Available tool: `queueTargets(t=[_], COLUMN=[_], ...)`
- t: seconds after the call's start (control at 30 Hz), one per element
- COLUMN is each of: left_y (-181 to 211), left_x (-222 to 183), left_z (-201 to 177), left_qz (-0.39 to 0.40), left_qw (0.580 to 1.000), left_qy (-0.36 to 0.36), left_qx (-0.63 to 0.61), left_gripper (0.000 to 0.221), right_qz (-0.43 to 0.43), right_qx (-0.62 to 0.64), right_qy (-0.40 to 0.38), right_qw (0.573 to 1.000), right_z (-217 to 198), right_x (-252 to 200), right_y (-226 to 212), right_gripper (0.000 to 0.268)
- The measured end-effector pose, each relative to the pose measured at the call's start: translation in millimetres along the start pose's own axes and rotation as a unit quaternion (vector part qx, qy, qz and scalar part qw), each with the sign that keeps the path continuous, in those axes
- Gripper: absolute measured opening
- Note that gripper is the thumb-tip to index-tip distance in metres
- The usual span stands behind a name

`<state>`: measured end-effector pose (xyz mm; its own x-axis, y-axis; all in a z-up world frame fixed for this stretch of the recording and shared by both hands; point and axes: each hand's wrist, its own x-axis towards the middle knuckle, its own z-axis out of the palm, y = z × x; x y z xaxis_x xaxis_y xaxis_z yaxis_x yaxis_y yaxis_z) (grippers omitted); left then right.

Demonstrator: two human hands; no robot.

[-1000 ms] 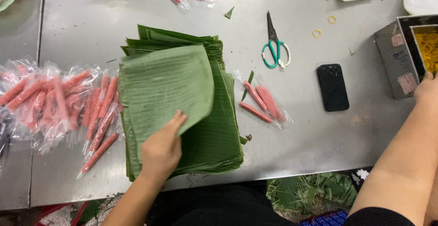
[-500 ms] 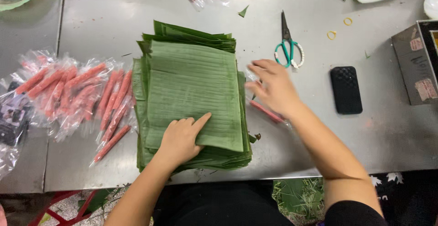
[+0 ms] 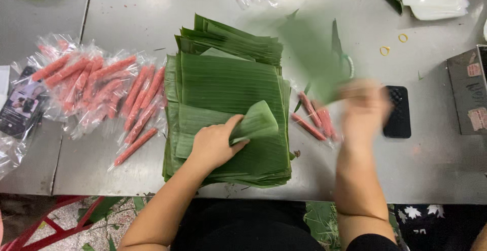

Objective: The person wraps cylindrical food items in banana leaves by hand, rolling each item inside a leaf and folding the ends to secure it.

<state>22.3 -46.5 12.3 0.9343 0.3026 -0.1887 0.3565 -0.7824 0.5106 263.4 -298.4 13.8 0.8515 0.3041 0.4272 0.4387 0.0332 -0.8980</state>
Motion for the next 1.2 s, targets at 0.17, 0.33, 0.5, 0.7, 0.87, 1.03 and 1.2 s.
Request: queueTargets(t=[0.17,0.33,0.5,0.7,0.87,1.03,1.2], left_y=[6,18,16,22,-6,-22,-50], left_x=[-14,-22,-25,-30,-28,-45,-30], left_z=[10,33,9,-31,-44,-37,-36], left_qz=[0.034,0.177,-0.077,-0.072,-0.091,0.069,0.167], left_qw=[0.993,0.882,0.549,0.535,0.572,0.902,0.974], left_qy=[0.111,0.146,0.123,0.188,0.275,0.373,0.076], left_qx=[-0.013,-0.411,-0.823,-0.820,-0.768,-0.205,0.131], left_gripper=[0.081,0.091,0.046,0.032,0.028,0.026,0.067], right_qz=[-0.143,-0.283,-0.329,0.026,0.077,-0.030,0.008], right_qx=[-0.230,0.037,-0.220,-0.083,0.000,-0.418,-0.563], right_qy=[0.171,-0.131,-0.335,-0.339,-0.354,-0.248,-0.237], right_qw=[0.947,0.949,0.855,0.937,0.932,0.873,0.792], right_z=[-45,32,70,45,-1,9,8], right_x=[14,-28,-83,-139,-139,-84,-63], right_y=[-48,-72,-96,-34,-15,-38,-37], right_gripper=[0.021,0.033,0.020,0.019,0.036,0.019,0.021])
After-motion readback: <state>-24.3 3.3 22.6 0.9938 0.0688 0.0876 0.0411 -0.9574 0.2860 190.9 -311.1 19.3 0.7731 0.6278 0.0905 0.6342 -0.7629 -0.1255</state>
